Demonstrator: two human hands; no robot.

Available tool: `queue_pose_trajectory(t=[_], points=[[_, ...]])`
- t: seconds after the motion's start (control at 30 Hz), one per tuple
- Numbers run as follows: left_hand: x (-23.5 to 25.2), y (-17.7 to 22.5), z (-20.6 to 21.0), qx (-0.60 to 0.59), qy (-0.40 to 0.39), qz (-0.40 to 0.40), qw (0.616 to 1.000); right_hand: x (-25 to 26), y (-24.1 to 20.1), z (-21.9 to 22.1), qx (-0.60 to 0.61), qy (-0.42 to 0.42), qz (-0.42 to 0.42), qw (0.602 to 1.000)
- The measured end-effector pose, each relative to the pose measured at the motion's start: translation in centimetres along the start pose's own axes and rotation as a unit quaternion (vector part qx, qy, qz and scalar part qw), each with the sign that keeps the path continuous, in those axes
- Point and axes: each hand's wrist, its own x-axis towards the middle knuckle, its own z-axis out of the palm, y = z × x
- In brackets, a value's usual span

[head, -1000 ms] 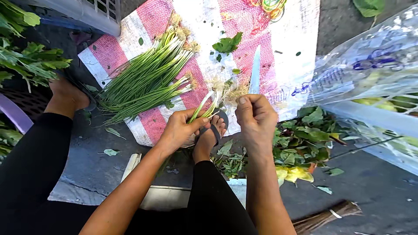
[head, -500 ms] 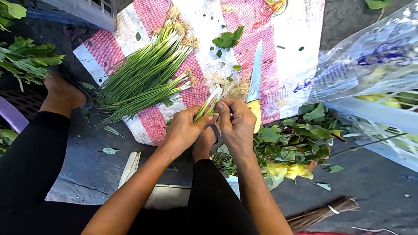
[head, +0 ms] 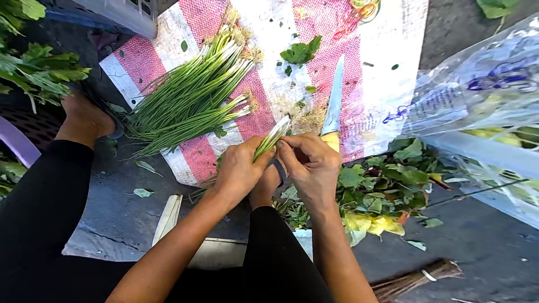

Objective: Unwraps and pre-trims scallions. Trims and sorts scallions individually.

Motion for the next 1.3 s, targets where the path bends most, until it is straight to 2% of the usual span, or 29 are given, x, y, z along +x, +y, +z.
queue_pose_trajectory(t=[0.1, 0.2, 0.27, 0.4, 0.5, 0.63, 0.9, 1.1, 1.23, 1.3], points=[[-0.2, 0.3, -0.1, 0.062, 0.02, 0.038, 0.997, 0.4, -0.3, -0.5, 0.027, -0.006, 0.017, 0.999], [-0.6, 0.7, -0.3, 0.063, 0.019, 0.045, 0.997, 0.7, -0.8, -0.7, 0.057, -0.01, 0.038, 0.998], [-0.9, 1.0, -0.6, 0.036, 0.005, 0.032, 0.999, 0.8, -1.2, -0.7, 0.081, -0.008, 0.05, 0.995], [-1.3, 1.4, -1.3, -0.099, -0.031, -0.035, 0.994, 0.7, -1.7, -1.0, 0.175, -0.037, 0.098, 0.979], [-1.3, 1.4, -1.3, -0.086, -0.022, -0.047, 0.995, 0.5, -1.7, -0.9, 0.191, -0.038, 0.104, 0.975], [-1.1, 1.2, -0.8, -0.033, -0.025, -0.026, 0.999, 0.7, -1.3, -0.9, 0.191, -0.038, 0.123, 0.973], [-0.9, 1.4, -0.8, -0.127, -0.044, -0.04, 0.99, 1.0, -1.2, -1.8, 0.146, -0.054, 0.103, 0.982], [-2.1, 2.5, -1.9, -0.076, -0.027, -0.004, 0.997, 0.7, -3.3, -2.8, 0.026, -0.054, 0.047, 0.997], [-3.8, 3.4, -3.2, -0.127, -0.047, 0.023, 0.99, 0.2, -5.9, -4.9, 0.171, -0.089, 0.063, 0.979], [-5.1, 3.9, -3.5, -0.124, -0.037, 0.06, 0.99, -0.4, -7.3, -5.7, 0.191, -0.107, 0.072, 0.973]])
